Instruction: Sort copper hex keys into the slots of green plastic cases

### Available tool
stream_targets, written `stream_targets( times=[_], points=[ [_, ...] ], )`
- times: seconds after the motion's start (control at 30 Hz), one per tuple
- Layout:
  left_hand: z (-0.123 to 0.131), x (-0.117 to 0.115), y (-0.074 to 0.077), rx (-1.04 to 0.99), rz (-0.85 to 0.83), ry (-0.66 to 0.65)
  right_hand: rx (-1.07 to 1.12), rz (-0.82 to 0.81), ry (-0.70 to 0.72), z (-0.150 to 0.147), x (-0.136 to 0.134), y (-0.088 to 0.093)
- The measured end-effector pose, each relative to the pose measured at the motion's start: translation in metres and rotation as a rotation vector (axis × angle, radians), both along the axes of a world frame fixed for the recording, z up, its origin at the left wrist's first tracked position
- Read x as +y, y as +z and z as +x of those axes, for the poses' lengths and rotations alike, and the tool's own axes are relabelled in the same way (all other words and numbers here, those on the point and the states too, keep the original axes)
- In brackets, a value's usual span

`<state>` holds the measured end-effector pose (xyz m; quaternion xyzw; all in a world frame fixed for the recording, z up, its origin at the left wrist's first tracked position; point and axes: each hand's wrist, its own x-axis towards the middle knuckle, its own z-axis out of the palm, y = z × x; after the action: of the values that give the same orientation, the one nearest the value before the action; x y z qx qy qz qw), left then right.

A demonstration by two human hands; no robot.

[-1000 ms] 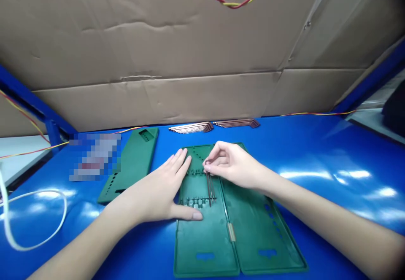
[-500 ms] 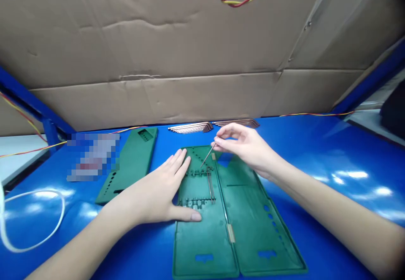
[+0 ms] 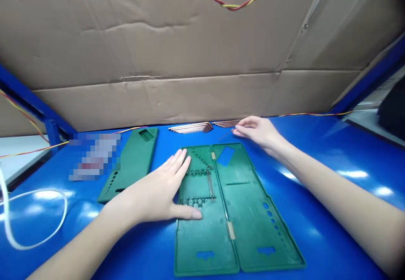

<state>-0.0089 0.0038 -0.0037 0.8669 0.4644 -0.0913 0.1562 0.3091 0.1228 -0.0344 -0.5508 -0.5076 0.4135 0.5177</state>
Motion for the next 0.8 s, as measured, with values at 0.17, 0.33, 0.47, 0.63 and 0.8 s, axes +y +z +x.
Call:
stream_targets(
  times=[0.17,0.33,0.47,0.63,0.8],
  points=[
    [-0.001,0.001,-0.002,-0.016,-0.002,0.003,-0.113,0.007,-0.048,0.005,0.006,-0.003],
    [-0.002,-0.001,-0.002,-0.027,0.009,0.003,-0.659,0.122,-0.033,0.01,0.007,0.0],
    [-0.002,-0.001,-0.003,-0.01,0.011,-0.006,-1.049,0.255,-0.009,0.012,0.004,0.004],
    [-0.001,0.0,-0.003,-0.023,0.014,0.005,-1.363,0.226,0.02,0.014,0.002,0.006],
    [-0.002,-0.001,-0.002,-0.042,0.02,0.004,-1.56,0.206,0.132,0.004,-0.005,0.014]
  ],
)
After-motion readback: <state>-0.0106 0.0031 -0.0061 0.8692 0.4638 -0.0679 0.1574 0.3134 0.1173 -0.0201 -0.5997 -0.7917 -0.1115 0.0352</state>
